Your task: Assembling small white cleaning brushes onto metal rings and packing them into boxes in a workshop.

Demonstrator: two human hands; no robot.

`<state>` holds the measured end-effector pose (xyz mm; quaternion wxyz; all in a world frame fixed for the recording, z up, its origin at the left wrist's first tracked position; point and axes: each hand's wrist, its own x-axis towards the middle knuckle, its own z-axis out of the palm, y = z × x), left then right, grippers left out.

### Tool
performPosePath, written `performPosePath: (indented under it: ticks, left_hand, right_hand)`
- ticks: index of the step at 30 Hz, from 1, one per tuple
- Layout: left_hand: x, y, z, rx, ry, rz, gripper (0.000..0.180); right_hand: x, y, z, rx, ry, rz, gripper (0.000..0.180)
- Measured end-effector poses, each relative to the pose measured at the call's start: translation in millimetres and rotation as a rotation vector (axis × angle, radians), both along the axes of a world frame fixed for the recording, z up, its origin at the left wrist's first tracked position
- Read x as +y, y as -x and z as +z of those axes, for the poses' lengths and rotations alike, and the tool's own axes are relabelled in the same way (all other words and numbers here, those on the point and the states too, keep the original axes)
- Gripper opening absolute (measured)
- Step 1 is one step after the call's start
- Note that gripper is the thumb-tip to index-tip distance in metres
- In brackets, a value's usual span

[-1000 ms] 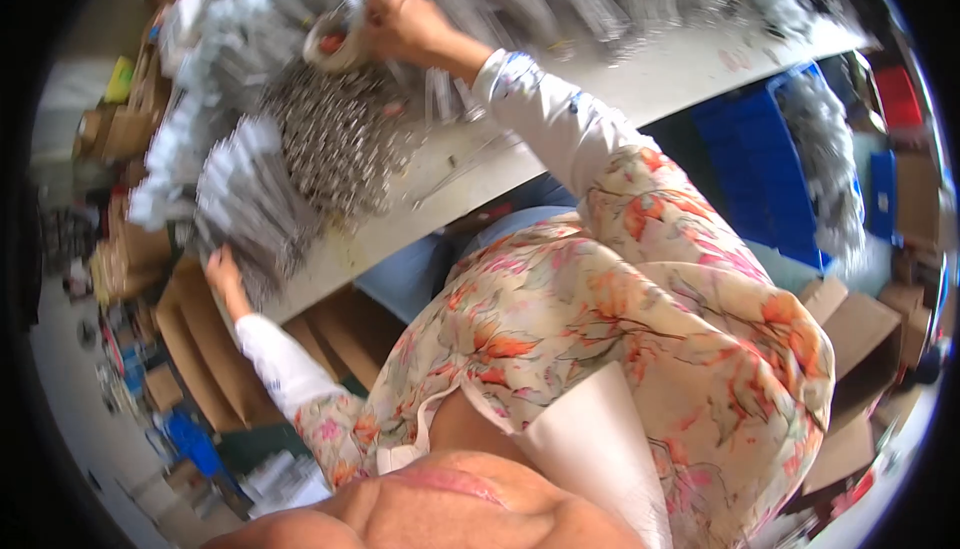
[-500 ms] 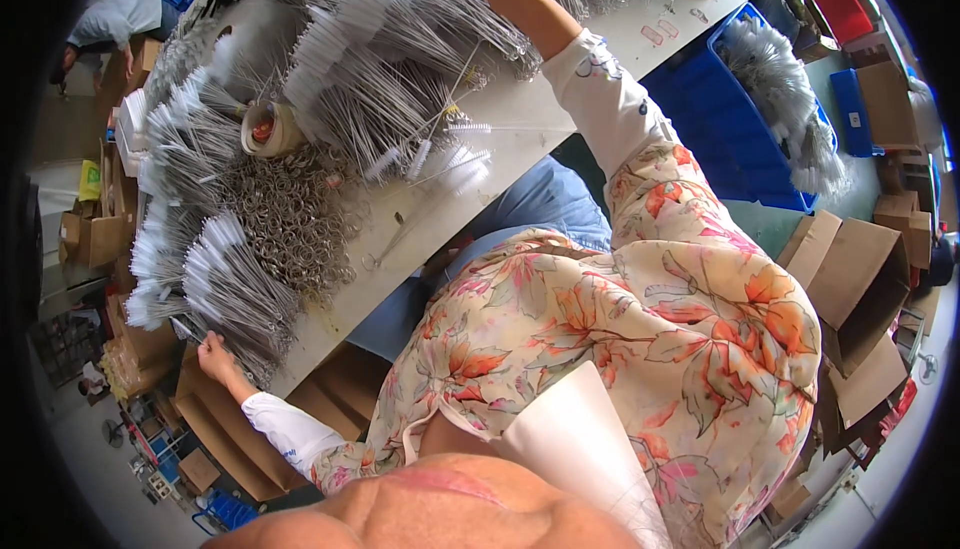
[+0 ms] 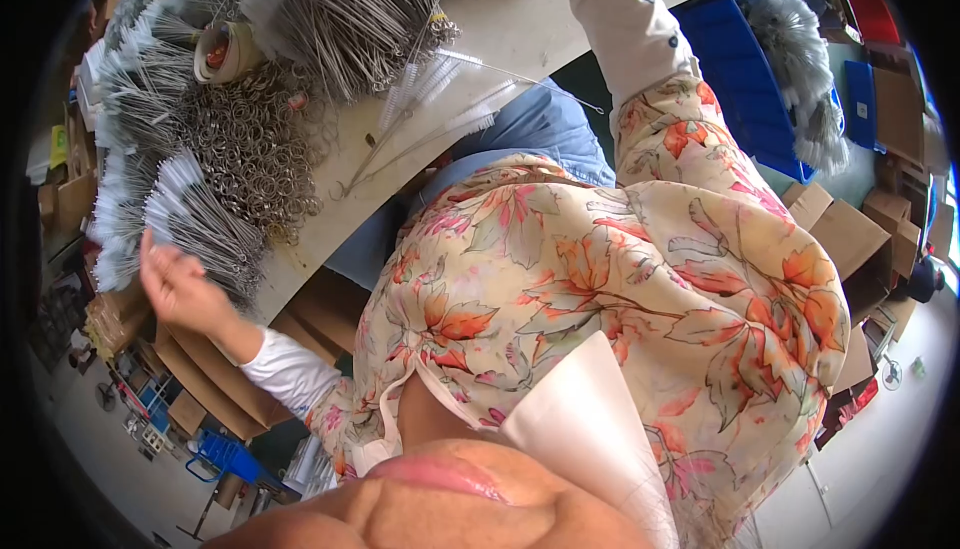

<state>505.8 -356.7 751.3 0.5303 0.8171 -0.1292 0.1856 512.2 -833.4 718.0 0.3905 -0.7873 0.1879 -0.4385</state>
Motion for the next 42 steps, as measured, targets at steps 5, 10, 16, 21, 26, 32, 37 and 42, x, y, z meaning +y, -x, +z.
performPosePath:
  ticks: [5, 10, 16, 21, 26, 32, 37, 42]
  left_hand:
    - [-101.8, 38.1, -18.6, 0.211, -0.186, -0.426, 0.014]
    - [-176.3, 29.3, -46.0, 0.088, -0.211, -0.593, 0.012]
    - [-221.4, 11.0, -71.9, -0.058, -0.651, -0.605, 0.020]
    - [-225.3, 11.3, -83.4, -0.067, -0.768, -0.579, 0.019]
    - [-211.2, 5.5, -73.2, 0.136, -0.594, -0.624, 0.016]
    - [-175.1, -1.4, -11.0, 0.338, 0.219, -0.528, 0.010]
    - [-148.9, -20.2, 17.9, -0.204, 0.092, -0.390, 0.014]
    - [-128.6, -55.6, -8.3, -0.514, -0.656, -0.373, 0.030]
  right_hand:
    - [19.6, 52.6, 43.5, -0.281, -0.267, 0.381, 0.021]
    - [68.7, 132.2, -10.9, 0.407, -0.062, 0.453, 0.016]
    - [88.1, 181.1, -57.2, 0.663, 0.163, 0.363, 0.017]
    - [89.8, 175.1, -75.8, 0.706, 0.282, 0.368, 0.017]
    - [84.6, 163.6, -63.8, 0.843, 0.098, 0.452, 0.017]
    - [64.7, 152.5, -16.1, 0.692, -0.209, 0.537, 0.012]
    - [106.4, 104.2, 3.1, 0.303, -0.551, 0.758, 0.016]
    - [148.9, 41.7, 0.6, 0.286, -0.722, 0.869, 0.030]
